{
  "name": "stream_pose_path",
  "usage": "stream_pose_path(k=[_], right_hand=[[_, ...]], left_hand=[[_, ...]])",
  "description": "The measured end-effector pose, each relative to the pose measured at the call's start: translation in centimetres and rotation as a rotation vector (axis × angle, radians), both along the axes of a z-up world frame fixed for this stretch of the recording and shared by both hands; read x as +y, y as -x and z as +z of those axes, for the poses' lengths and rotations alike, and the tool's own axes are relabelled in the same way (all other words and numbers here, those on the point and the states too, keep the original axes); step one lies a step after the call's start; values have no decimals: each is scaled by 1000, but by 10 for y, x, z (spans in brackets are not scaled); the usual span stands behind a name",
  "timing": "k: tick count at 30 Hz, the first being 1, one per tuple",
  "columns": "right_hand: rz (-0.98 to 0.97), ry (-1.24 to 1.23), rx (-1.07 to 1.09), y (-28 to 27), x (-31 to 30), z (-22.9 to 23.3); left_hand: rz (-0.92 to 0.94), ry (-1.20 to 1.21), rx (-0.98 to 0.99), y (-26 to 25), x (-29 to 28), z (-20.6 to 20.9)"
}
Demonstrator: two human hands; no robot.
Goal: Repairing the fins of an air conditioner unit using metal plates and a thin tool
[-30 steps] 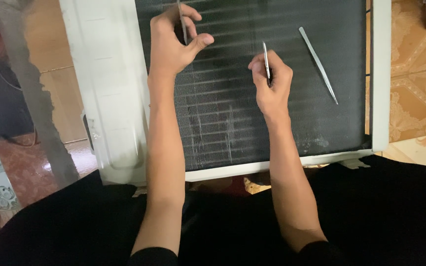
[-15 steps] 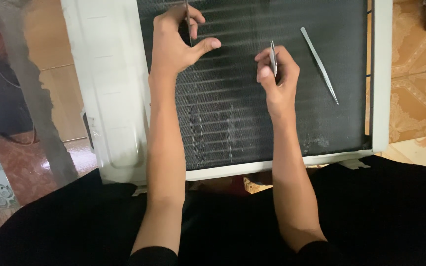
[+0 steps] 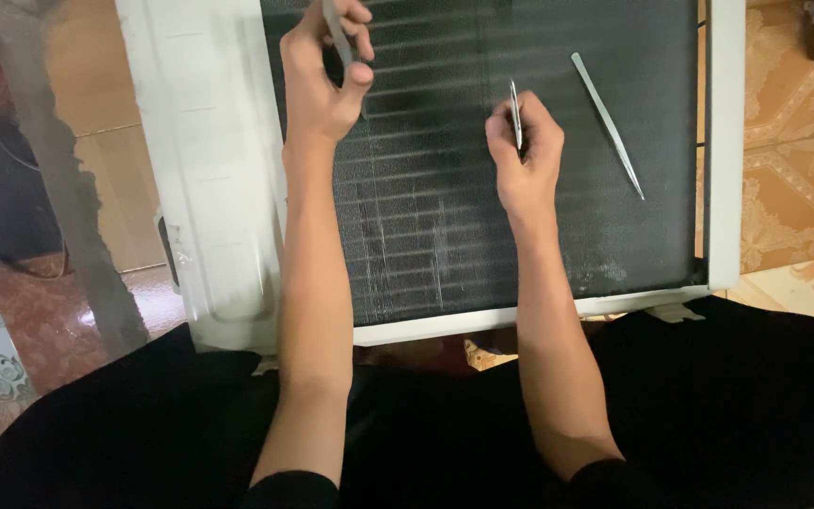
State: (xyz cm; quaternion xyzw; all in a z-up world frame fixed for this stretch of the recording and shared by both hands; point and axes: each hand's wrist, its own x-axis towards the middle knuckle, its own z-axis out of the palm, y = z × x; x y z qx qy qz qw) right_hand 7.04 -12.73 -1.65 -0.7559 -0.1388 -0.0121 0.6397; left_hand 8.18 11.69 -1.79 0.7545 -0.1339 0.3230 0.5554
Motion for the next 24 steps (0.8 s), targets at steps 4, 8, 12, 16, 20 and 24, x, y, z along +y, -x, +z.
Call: stream_pose_path(k=[4, 8, 12, 16, 20, 24], right_hand=[[4, 36, -14, 1, 0, 3], [18, 36, -43, -1, -1, 0], [29, 5, -9, -1, -2, -2], [30, -21, -12, -3, -4, -8], [33, -20, -40, -3, -5, -10], [18, -74, 17, -3, -5, -13]], left_hand=[[4, 21, 17, 1, -1, 2], [71, -62, -36, 0, -2, 1], [24, -13, 12, 2, -2, -2], [-43, -95, 114, 9, 5, 10], [-74, -133, 449, 17, 16, 12], [-121, -197, 663, 23, 19, 26]])
